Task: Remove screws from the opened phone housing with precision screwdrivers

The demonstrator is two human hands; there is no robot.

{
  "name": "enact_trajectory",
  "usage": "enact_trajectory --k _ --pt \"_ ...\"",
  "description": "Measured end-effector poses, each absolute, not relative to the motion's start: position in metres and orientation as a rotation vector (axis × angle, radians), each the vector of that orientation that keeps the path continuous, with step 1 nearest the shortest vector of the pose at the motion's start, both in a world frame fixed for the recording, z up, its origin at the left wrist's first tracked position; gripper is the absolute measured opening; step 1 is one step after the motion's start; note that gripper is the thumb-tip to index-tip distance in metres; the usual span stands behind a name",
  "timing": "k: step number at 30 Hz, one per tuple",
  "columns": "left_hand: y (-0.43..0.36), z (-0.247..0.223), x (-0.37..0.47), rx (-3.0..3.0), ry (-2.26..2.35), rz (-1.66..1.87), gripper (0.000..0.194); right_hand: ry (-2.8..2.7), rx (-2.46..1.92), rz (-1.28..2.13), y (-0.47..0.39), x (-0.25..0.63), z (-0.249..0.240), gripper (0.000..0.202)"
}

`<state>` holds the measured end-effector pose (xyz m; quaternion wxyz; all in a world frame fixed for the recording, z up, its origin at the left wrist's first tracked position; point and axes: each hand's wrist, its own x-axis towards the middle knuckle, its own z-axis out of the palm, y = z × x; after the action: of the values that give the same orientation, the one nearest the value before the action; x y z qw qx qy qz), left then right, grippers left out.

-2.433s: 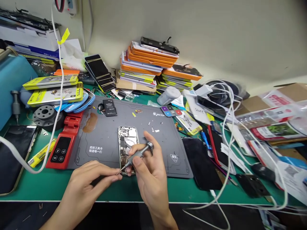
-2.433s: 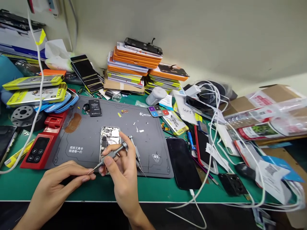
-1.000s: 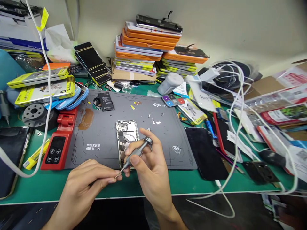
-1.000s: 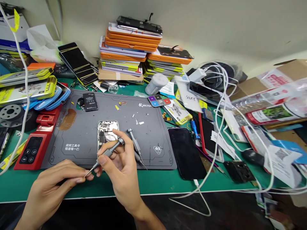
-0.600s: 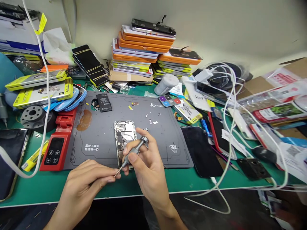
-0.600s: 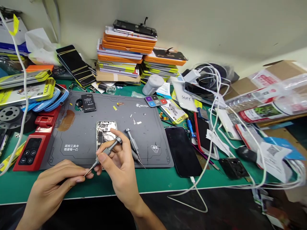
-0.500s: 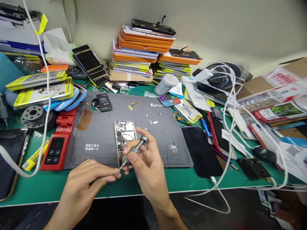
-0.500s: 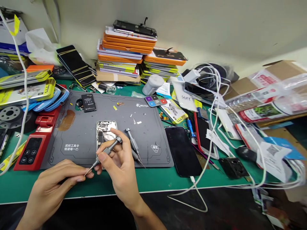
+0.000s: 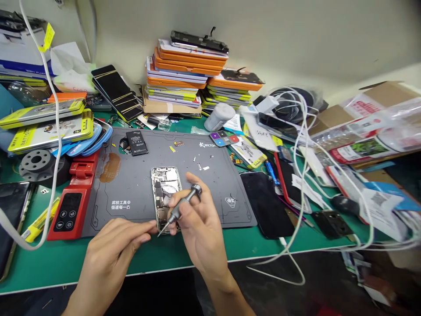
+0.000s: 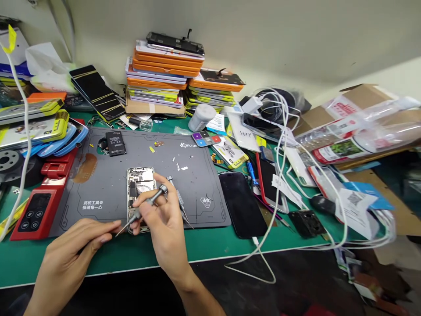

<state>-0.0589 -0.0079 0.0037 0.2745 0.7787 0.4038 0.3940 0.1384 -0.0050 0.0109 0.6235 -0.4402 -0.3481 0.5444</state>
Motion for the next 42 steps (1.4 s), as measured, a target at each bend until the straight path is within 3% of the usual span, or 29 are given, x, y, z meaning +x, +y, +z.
enact_trajectory --k 3,7,10,33,42 --pt "-0.010 -0.001 -0.051 2.433 1.326 1.011 0.026 -0.979 -1.052 0.875 -0.003 0.144 0.009 0.044" --pt "-0.011 -0.003 -0.041 2.756 1.386 0.881 0.030 -1.343 -1.101 0.201 -0.002 0.152 -0.001 0.070" --pt "-0.010 -0.001 -0.037 2.806 1.382 0.852 0.029 -1.513 -1.071 -0.027 -0.002 0.155 -0.011 0.078" --pt "-0.010 0.000 -0.033 2.809 1.409 0.777 0.028 -1.625 -1.127 0.149 0.003 0.152 -0.016 0.070" --pt "-0.003 0.005 -0.033 2.763 1.405 0.795 0.028 -1.402 -1.091 0.293 -0.006 0.151 -0.014 0.062"
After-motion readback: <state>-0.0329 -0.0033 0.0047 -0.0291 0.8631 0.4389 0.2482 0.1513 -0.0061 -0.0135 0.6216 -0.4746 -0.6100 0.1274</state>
